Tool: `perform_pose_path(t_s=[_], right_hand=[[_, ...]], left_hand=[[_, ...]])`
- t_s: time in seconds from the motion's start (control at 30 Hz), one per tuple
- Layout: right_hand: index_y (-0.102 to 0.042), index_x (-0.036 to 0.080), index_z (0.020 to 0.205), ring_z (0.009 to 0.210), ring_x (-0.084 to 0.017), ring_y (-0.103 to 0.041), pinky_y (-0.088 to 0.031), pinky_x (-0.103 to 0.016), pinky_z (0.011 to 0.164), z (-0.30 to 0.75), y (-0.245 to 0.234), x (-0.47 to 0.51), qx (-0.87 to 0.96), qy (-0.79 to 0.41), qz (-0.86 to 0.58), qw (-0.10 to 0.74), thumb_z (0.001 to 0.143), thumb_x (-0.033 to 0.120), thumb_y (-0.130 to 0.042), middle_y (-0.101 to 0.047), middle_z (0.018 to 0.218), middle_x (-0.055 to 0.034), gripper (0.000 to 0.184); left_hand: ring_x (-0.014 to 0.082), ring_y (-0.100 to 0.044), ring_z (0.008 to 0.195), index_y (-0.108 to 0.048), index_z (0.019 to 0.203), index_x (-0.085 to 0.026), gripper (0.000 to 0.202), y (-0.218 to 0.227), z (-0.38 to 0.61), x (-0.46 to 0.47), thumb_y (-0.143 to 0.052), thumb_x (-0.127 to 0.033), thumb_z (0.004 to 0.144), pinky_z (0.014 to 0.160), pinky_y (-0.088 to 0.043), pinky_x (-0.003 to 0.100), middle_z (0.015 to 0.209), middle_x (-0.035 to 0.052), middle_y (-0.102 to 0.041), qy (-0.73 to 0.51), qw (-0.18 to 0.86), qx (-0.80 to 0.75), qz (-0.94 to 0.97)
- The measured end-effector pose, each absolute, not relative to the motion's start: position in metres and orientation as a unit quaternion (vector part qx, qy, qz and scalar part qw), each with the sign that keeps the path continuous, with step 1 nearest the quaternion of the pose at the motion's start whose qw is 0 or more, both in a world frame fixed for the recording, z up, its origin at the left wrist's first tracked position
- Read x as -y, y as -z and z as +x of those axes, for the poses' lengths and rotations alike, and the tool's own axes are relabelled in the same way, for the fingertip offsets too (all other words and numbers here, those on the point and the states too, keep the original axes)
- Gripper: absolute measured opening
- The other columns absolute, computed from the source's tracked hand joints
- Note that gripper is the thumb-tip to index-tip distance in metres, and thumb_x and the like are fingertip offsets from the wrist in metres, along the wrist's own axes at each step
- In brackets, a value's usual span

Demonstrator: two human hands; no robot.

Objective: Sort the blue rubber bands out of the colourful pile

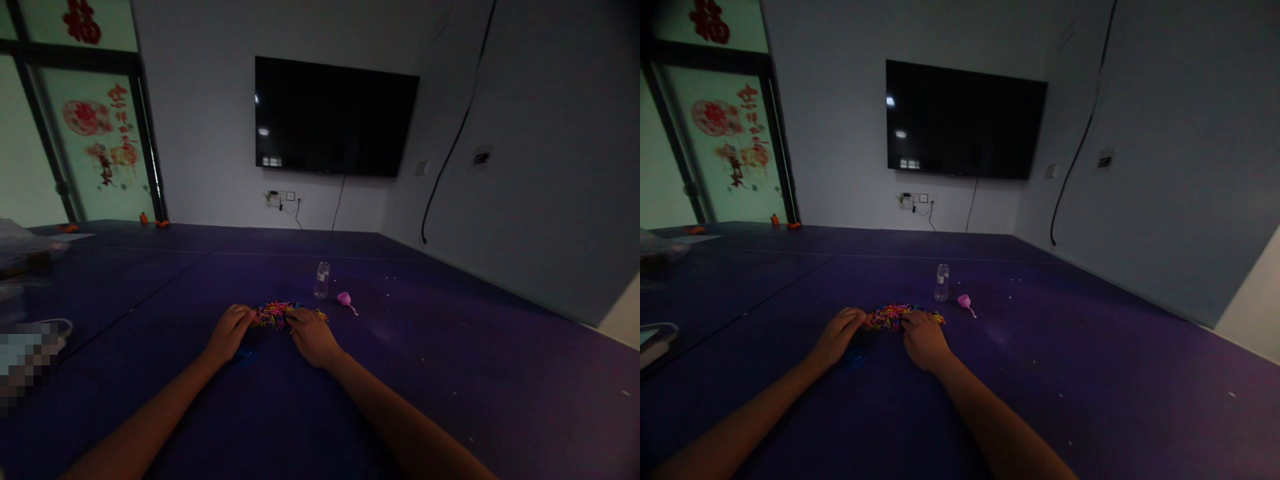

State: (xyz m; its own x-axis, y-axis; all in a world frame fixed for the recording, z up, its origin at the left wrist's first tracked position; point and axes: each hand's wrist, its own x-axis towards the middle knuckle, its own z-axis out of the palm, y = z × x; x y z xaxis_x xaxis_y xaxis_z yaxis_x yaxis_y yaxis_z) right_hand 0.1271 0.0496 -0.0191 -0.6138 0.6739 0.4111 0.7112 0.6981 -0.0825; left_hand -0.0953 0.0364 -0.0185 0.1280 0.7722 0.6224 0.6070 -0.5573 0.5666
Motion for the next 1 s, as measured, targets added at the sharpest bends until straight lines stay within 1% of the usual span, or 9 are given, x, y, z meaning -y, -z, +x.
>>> perform_pose_path(t_s=[0.13, 0.37, 0.6, 0.73, 0.9, 1.0], right_hand=[[-0.061, 0.016, 0.113, 0.123, -0.024, -0.042, -0.032, -0.041, 0.103, 0.1270, 0.0241, -0.0541, 0.893, 0.053, -0.403, 0.192, 0.086, 0.018, -0.041, -0.053, 0.130, -0.0096, 0.034], [-0.062, 0.016, 0.110, 0.122, -0.024, -0.043, -0.033, -0.041, 0.103, 0.1273, 0.0275, -0.0576, 0.891, 0.050, -0.406, 0.194, 0.086, 0.017, -0.042, -0.052, 0.130, -0.0108, 0.031], [-0.059, 0.014, 0.117, 0.126, -0.024, -0.040, -0.032, -0.042, 0.105, 0.1277, 0.0286, -0.0568, 0.895, 0.049, -0.399, 0.194, 0.091, 0.020, -0.037, -0.048, 0.136, -0.0099, 0.035], [-0.056, 0.013, 0.120, 0.127, -0.024, -0.039, -0.030, -0.042, 0.106, 0.1274, 0.0279, -0.0556, 0.896, 0.042, -0.397, 0.193, 0.092, 0.022, -0.033, -0.049, 0.135, -0.0104, 0.037], [-0.052, 0.012, 0.125, 0.125, -0.023, -0.041, -0.032, -0.041, 0.105, 0.1272, 0.0261, -0.0555, 0.892, 0.040, -0.399, 0.210, 0.092, 0.022, -0.034, -0.049, 0.134, -0.0108, 0.038], [-0.052, 0.012, 0.124, 0.124, -0.023, -0.042, -0.033, -0.039, 0.104, 0.1274, 0.0252, -0.0555, 0.892, 0.036, -0.396, 0.216, 0.092, 0.021, -0.035, -0.049, 0.134, -0.0110, 0.038]], left_hand=[[0.0193, -0.058, 0.084, -0.064, 0.071, -0.021, 0.042, 0.0199, -0.0952, -0.0363, -0.033, -0.041, 0.091, 0.083, -0.045, 0.035, 0.079, 0.0035, -0.066, -0.469, 0.084, -0.472, 0.742], [0.0192, -0.059, 0.081, -0.063, 0.068, -0.021, 0.045, 0.0168, -0.0943, -0.0336, -0.031, -0.042, 0.091, 0.081, -0.046, 0.033, 0.076, 0.0033, -0.067, -0.465, 0.073, -0.479, 0.741], [0.0195, -0.059, 0.081, -0.063, 0.070, -0.021, 0.046, 0.0172, -0.0941, -0.0329, -0.031, -0.045, 0.091, 0.080, -0.046, 0.033, 0.076, 0.0037, -0.067, -0.466, 0.075, -0.474, 0.744], [0.0193, -0.059, 0.082, -0.064, 0.069, -0.021, 0.046, 0.0177, -0.0942, -0.0330, -0.031, -0.044, 0.091, 0.081, -0.046, 0.034, 0.076, 0.0034, -0.066, -0.462, 0.069, -0.477, 0.745], [0.0196, -0.059, 0.081, -0.064, 0.069, -0.020, 0.048, 0.0165, -0.0950, -0.0337, -0.030, -0.045, 0.091, 0.079, -0.046, 0.034, 0.076, 0.0038, -0.066, -0.455, 0.070, -0.473, 0.751], [0.0198, -0.059, 0.081, -0.064, 0.069, -0.020, 0.049, 0.0166, -0.0952, -0.0338, -0.030, -0.047, 0.091, 0.080, -0.046, 0.034, 0.076, 0.0044, -0.066, -0.456, 0.072, -0.473, 0.750]])
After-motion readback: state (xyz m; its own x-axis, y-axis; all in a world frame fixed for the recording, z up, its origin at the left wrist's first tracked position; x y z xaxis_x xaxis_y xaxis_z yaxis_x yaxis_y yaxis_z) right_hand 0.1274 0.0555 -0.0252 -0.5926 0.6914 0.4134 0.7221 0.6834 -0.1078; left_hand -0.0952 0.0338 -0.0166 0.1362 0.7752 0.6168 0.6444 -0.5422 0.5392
